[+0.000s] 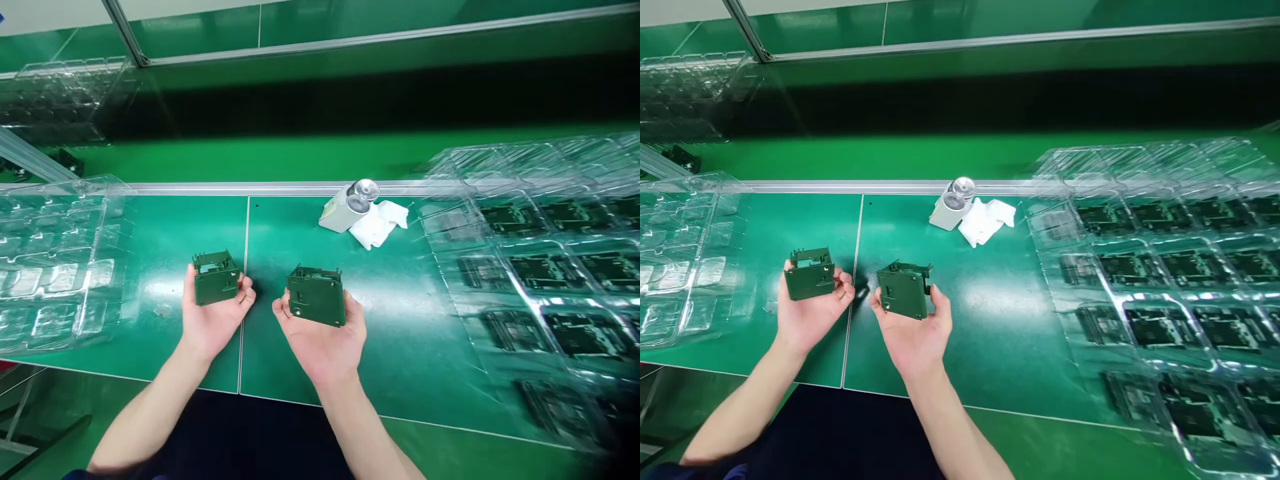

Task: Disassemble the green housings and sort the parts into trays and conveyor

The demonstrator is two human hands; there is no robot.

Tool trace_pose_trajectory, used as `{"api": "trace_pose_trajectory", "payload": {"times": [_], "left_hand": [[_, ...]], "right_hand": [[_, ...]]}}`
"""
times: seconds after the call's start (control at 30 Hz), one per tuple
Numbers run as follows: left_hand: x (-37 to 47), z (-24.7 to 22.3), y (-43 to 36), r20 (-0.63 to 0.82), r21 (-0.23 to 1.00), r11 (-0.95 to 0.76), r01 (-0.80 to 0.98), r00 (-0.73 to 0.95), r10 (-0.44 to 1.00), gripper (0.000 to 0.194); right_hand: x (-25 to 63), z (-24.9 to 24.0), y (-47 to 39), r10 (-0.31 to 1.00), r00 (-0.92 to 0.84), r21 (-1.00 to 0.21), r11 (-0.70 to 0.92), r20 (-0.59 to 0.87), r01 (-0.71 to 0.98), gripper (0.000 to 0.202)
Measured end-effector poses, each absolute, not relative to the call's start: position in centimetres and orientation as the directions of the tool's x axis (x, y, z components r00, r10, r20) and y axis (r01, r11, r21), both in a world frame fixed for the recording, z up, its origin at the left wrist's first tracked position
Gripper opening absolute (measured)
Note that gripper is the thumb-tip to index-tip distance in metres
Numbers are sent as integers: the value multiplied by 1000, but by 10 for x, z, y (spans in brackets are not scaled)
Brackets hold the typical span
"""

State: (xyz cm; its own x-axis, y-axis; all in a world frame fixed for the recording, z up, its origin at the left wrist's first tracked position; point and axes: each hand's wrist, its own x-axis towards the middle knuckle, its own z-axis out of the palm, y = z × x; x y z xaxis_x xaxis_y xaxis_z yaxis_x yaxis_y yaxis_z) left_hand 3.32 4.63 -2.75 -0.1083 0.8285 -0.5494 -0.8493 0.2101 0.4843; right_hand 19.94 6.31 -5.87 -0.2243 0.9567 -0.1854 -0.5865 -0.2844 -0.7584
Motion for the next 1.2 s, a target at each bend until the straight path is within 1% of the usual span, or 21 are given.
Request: {"api": "trace_pose_trajectory", "payload": {"times": [0.1,0.17,0.2,0.27,0.3,0.33,0.37,0.43,0.5,0.53,0.57,0.6,0.67,0.73,0.8,0.87,0.93,1.0,1.1,1.17,1.2], "left_hand": [[39,-31,45,-551,477,217,-852,-97,829,54],[40,-32,45,-546,474,208,-856,-100,832,54],[39,-32,46,-543,470,198,-860,-104,833,54],[35,-35,45,-529,489,170,-856,-135,838,51],[32,-38,44,-515,523,154,-838,-168,840,48],[28,-42,41,-494,580,137,-803,-213,843,46],[23,-48,36,-456,658,125,-743,-260,851,45],[13,-65,25,-324,843,101,-529,-348,880,44],[2,-88,15,-119,984,61,-168,-362,924,47],[-2,-100,12,-35,998,52,47,-314,949,53],[-6,-112,11,36,972,20,233,-236,971,58],[-8,-122,11,89,928,-36,371,-126,988,59],[-9,-134,13,138,836,-153,527,68,988,59],[-8,-136,14,150,765,-242,597,200,968,59],[-6,-128,12,123,718,-279,638,278,953,61],[-7,-117,10,70,698,-303,649,359,931,64],[-10,-106,11,37,687,-342,641,440,897,66],[-16,-99,19,63,665,-395,634,479,875,65],[-21,-99,50,187,588,-433,683,405,895,61],[-18,-105,80,254,504,-410,760,323,912,57],[-14,-109,96,265,451,-388,804,294,918,57]], "right_hand": [[195,-59,60,952,-247,-734,-298,-182,-610,52],[198,-62,60,965,-221,-758,-247,-139,-603,50],[201,-64,61,974,-201,-792,-204,-105,-576,46],[208,-72,63,992,-126,-897,-75,-22,-435,34],[213,-75,63,997,-77,-950,4,29,-312,33],[217,-77,62,996,-32,-984,82,88,-158,40],[221,-78,60,989,-7,-989,146,146,13,50],[228,-77,54,972,-51,-919,234,230,318,60],[232,-71,47,955,-196,-812,292,222,505,61],[233,-68,44,944,-272,-766,315,189,561,61],[233,-66,42,928,-342,-727,338,150,597,63],[232,-63,41,908,-402,-692,365,117,623,65],[229,-61,39,860,-502,-617,442,87,651,71],[223,-64,38,816,-566,-538,532,118,654,75],[218,-72,37,790,-586,-474,592,181,652,70],[215,-83,36,778,-573,-445,622,258,644,64],[217,-91,36,774,-545,-450,632,322,631,60],[227,-91,37,780,-494,-493,626,385,605,59],[262,-69,48,794,-348,-567,602,498,562,55],[296,-43,67,803,-186,-572,546,566,612,50],[314,-30,81,805,-83,-565,481,587,670,47]]}}
